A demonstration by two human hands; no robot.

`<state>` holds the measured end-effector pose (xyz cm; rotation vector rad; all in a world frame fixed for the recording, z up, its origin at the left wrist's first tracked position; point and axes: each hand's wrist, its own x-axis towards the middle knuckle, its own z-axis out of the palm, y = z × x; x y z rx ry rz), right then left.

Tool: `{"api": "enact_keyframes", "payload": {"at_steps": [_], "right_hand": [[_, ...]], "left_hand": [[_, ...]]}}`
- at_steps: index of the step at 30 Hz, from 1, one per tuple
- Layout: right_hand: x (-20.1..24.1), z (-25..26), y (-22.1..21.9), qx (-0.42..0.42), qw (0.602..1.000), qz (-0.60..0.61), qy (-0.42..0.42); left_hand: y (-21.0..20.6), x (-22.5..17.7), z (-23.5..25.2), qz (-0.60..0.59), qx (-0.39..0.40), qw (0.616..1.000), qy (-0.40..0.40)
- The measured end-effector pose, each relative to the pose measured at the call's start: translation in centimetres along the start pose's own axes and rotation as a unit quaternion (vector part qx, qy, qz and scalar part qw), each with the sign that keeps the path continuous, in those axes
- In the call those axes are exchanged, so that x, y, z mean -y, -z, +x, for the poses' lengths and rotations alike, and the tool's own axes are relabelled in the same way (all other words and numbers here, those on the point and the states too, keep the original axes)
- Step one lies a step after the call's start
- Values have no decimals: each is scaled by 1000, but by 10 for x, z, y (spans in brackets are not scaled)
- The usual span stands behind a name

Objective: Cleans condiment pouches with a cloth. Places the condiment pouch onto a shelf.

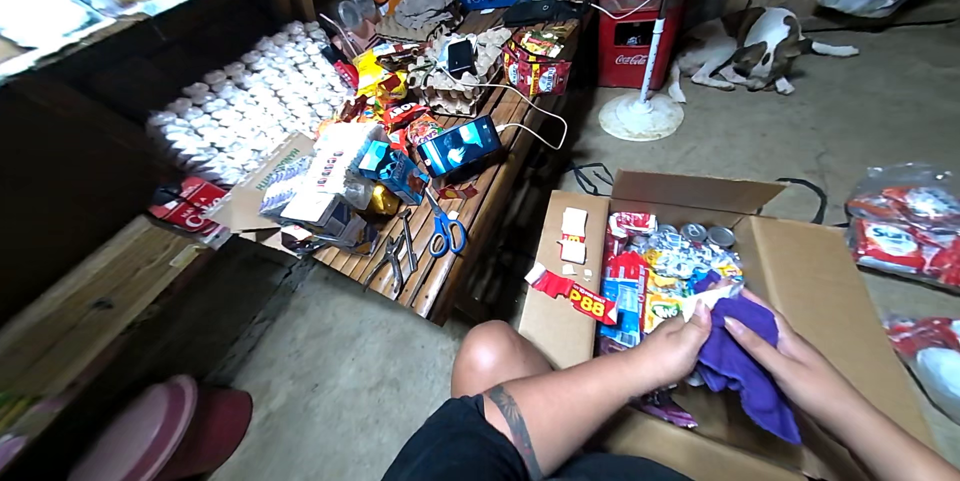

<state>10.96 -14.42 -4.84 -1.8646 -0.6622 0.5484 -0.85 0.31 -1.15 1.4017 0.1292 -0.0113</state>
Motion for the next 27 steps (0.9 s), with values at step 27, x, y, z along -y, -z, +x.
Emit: {"api": "enact_keyframes", "payload": {"at_steps": [27], "right_hand": [[-3,0,1,2,999,-34,-27]], "left_hand": [[-5,-23,-9,6,-15,1000,27]]}}
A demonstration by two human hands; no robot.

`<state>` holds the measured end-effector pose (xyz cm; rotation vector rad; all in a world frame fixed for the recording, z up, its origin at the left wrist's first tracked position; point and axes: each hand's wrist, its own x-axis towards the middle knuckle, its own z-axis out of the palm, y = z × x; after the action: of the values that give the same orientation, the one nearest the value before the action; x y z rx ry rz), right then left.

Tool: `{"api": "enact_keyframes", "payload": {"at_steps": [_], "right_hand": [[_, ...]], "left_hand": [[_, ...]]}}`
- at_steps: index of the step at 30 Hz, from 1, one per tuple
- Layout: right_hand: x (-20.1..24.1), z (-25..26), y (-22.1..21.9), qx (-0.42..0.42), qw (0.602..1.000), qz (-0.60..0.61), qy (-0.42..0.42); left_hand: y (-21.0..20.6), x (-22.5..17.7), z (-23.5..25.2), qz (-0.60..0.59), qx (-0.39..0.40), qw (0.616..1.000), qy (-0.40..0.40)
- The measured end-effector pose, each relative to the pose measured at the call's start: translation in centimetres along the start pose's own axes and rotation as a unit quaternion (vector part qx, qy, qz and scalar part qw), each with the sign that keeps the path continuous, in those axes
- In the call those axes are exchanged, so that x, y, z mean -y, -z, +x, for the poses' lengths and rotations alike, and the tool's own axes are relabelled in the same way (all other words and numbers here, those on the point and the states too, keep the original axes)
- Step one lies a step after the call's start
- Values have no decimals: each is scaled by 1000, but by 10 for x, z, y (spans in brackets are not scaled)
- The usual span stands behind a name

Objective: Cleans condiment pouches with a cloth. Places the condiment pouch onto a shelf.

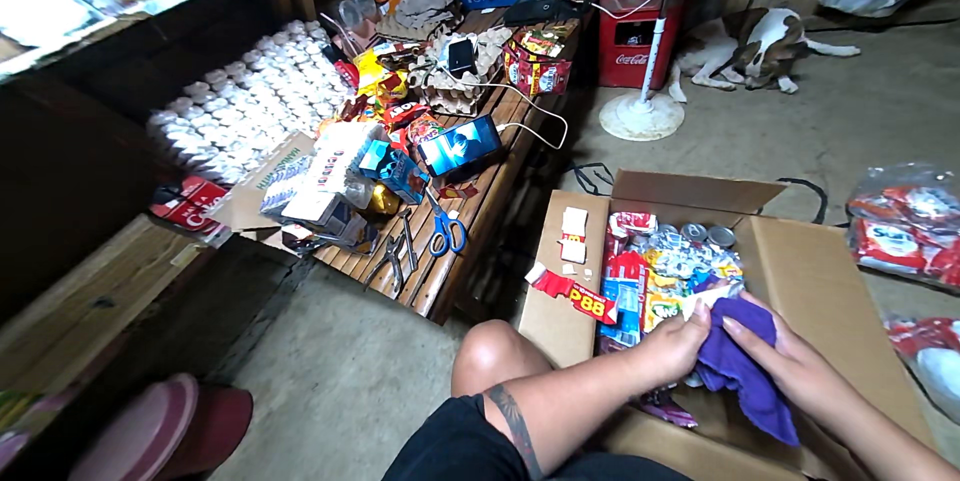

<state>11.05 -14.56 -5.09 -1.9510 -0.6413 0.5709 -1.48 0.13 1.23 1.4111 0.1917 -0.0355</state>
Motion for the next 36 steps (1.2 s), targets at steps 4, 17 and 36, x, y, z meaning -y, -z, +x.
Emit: {"api": "enact_keyframes", "payload": {"at_steps": [4,17,36], "right_hand": [[1,-1,1,3,1000,-8,-3],[0,0,-1,-2,1000,6,7],[-1,0,0,6,1000,-7,1]], "left_hand": [[-5,-21,-10,-10,-5,1000,-11],[4,19,12,-9,4,1000,-18],[-3,-2,-1,-8,-4,1000,-28]]}}
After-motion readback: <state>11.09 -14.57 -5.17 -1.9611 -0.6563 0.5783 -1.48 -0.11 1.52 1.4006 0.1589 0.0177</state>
